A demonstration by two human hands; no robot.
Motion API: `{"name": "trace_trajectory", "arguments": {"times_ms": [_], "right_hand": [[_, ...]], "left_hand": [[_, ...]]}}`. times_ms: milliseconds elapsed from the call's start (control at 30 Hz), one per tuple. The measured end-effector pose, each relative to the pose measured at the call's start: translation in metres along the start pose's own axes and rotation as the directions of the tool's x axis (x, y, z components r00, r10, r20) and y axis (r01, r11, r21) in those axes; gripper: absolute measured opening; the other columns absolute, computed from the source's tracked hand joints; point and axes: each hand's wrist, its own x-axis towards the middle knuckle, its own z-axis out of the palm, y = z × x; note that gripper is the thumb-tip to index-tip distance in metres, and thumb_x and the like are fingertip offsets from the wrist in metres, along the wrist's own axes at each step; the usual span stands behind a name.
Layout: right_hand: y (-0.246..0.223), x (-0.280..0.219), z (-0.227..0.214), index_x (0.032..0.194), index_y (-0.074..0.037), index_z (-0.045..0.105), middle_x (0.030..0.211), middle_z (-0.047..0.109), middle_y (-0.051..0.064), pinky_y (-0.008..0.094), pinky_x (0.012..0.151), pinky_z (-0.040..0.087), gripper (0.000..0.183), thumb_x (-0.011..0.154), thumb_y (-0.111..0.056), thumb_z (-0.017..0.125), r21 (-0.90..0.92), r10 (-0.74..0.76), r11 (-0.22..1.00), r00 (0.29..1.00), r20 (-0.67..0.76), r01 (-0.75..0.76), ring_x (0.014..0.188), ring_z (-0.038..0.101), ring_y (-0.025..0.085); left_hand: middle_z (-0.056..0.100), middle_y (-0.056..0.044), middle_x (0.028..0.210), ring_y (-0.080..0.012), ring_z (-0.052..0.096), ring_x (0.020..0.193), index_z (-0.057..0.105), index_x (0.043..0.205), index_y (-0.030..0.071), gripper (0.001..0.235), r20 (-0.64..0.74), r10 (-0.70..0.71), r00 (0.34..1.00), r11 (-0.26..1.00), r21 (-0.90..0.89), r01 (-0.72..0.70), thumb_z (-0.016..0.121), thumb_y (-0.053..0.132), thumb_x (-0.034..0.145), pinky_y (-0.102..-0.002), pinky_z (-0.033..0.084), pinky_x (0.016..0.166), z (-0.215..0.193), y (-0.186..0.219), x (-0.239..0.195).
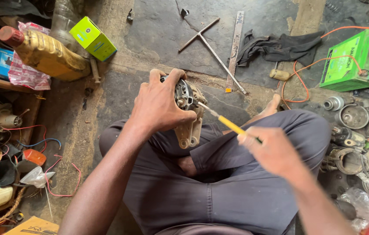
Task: The person sits on the floor and uses a screwdriver to pry and separate the housing of a car alternator. They manipulate the tool to loosen internal components and eventually separate the two halves of the casing.
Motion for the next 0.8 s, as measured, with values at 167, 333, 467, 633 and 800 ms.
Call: {"name": "trace_trajectory", "arguments": {"times_ms": [167,333,467,633,800], "right_hand": [[0.01,-0.023,0.049,0.083,-0.002,0.074,0.055,0.057,0.003,0.03,0.047,0.042,0.036,0.095,-0.035,0.064,0.308,0.209,0.927,0.977,0.048,-0.214,0.049,0.05,0.009],[0.007,-0.024,0.084,0.085,0.0,0.072,0.059,0.053,-0.001,0.028,0.044,0.035,0.035,0.096,-0.031,0.064,0.574,0.247,0.784,0.967,0.06,-0.236,0.05,0.044,0.007],[0.002,-0.02,0.096,0.088,0.001,0.074,0.06,0.059,0.005,0.03,0.051,0.043,0.035,0.097,-0.032,0.066,0.406,0.148,0.911,0.977,-0.154,-0.074,0.054,0.051,0.009],[0.002,-0.018,0.106,0.094,0.004,0.071,0.078,0.067,0.011,0.031,0.061,0.049,0.036,0.099,-0.031,0.067,0.13,-0.13,0.967,0.862,-0.49,0.22,0.068,0.061,0.01],[0.015,-0.011,0.105,0.093,0.003,0.078,0.061,0.064,0.006,0.027,0.051,0.044,0.033,0.097,-0.028,0.067,0.41,0.047,0.91,0.968,-0.246,0.06,0.055,0.055,0.009]], "left_hand": [[0.049,-0.017,0.131,-0.0468,0.059,0.109,0.054,0.138,0.029,0.092,-0.008,0.015,1.0,1.0,0.001,-0.015,0.09,0.043,0.055,-0.057,0.053,0.09,-0.004,0.004,0.0],[0.049,-0.019,0.131,-0.0482,0.06,0.107,0.053,0.138,0.028,0.092,-0.031,0.042,0.999,0.999,0.011,-0.042,0.09,0.042,0.055,-0.056,0.054,0.088,0.001,0.0,0.0],[0.05,-0.02,0.129,-0.0489,0.06,0.106,0.054,0.138,0.026,0.092,-0.053,0.069,0.996,0.998,0.011,-0.068,0.09,0.043,0.055,-0.056,0.054,0.088,0.004,-0.002,0.001],[0.05,-0.023,0.128,-0.0504,0.061,0.104,0.053,0.138,0.025,0.094,-0.067,0.092,0.994,0.996,0.02,-0.091,0.091,0.045,0.055,-0.055,0.054,0.088,0.006,-0.003,0.002],[0.05,-0.021,0.129,-0.0511,0.06,0.105,0.052,0.138,0.025,0.092,-0.032,0.053,0.998,0.998,0.046,-0.052,0.09,0.044,0.056,-0.056,0.053,0.088,0.005,0.001,0.003]]}}
